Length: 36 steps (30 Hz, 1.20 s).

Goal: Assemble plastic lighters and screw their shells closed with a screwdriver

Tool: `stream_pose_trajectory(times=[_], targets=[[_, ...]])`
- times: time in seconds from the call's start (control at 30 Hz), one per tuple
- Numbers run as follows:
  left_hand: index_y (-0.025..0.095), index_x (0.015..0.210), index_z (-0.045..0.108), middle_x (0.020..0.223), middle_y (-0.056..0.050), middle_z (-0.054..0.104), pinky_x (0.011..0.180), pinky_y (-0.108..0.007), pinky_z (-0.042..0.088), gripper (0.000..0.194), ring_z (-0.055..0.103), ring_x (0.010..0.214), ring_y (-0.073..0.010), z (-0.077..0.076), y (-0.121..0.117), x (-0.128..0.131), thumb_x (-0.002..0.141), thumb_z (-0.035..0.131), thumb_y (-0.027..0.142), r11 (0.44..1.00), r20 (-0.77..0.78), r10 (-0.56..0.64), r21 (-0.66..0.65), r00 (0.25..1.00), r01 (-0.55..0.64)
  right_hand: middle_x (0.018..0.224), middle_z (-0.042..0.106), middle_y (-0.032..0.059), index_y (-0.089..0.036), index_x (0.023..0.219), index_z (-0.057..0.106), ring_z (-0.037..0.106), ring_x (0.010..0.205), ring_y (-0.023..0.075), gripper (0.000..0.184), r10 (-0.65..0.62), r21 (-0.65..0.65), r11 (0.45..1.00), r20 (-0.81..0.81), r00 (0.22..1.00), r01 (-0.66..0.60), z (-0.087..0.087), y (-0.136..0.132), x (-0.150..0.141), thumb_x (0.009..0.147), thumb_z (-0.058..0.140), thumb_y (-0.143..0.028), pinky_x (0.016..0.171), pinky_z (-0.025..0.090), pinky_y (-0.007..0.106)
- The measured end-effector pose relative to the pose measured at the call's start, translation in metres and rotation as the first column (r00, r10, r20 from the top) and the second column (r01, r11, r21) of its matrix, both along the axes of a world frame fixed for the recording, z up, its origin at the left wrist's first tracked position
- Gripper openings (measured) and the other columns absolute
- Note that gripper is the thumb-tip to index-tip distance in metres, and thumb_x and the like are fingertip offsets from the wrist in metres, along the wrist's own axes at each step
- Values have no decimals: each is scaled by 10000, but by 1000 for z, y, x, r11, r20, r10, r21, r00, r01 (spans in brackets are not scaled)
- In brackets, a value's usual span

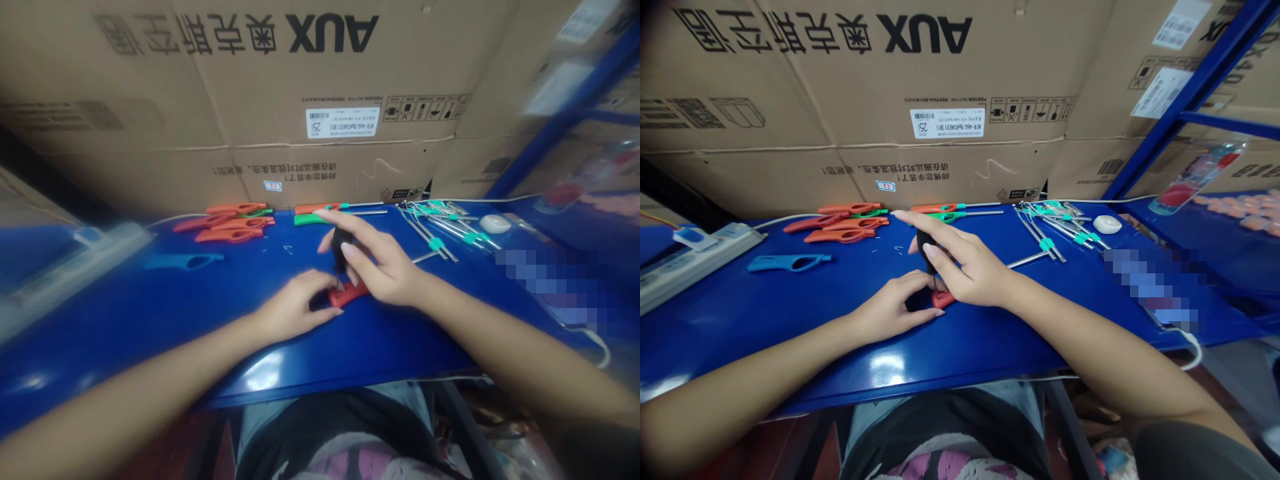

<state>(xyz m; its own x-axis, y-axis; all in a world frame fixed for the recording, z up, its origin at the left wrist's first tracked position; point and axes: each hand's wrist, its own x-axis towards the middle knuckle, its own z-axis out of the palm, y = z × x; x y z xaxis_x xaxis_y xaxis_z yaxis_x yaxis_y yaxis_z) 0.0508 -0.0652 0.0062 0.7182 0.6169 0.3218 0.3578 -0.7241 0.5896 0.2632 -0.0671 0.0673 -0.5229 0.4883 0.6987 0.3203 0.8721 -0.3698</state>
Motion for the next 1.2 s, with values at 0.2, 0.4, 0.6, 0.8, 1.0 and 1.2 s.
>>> stream_pose_trajectory(times=[0.2,0.4,0.6,0.8,1.0,1.2], targets=[[198,1063,633,1037,-45,712,910,-364,509,229,654,967,-217,-2,1,-1,883,729,301,1000,7,-18,11,1000,18,940,742,45,-203,1264,621,707,819,169,321,-110,315,943,-7,994,106,-4,1,0,960,612,-304,751,585,282],[194,1022,634,1009,-31,702,910,-347,501,197,642,963,-202,1,0,0,886,729,301,999,14,-29,-14,999,29,1249,688,95,-194,1377,532,697,961,155,362,-26,82,996,-32,999,28,2,0,-2,1025,461,-235,833,581,292],[202,1055,634,1044,-32,707,950,-365,496,202,644,1012,-204,1,1,0,896,719,293,998,23,-46,-38,999,47,1041,759,70,-194,1301,614,719,862,165,323,-181,388,908,23,983,159,-2,6,7,1017,518,-315,759,571,270],[199,1036,639,1046,-40,709,922,-354,506,201,647,988,-204,1,0,-1,884,731,293,1000,11,-29,-12,1000,29,1136,738,81,-177,1287,624,714,902,133,313,-28,122,992,-59,998,35,4,1,0,1042,437,-228,805,576,253],[204,1049,637,1050,-45,712,938,-371,506,205,655,999,-214,1,1,0,889,724,297,999,14,-39,-22,999,39,941,777,45,-198,1258,668,718,801,147,297,-173,389,906,-20,985,167,8,0,7,998,546,-271,769,568,257],[204,1030,635,1044,-42,711,920,-352,507,194,653,987,-208,1,1,0,891,723,307,1000,7,-27,-13,1000,27,987,732,72,-181,1185,676,677,811,158,253,-51,160,985,-91,995,65,8,3,3,993,542,-276,775,580,313]])
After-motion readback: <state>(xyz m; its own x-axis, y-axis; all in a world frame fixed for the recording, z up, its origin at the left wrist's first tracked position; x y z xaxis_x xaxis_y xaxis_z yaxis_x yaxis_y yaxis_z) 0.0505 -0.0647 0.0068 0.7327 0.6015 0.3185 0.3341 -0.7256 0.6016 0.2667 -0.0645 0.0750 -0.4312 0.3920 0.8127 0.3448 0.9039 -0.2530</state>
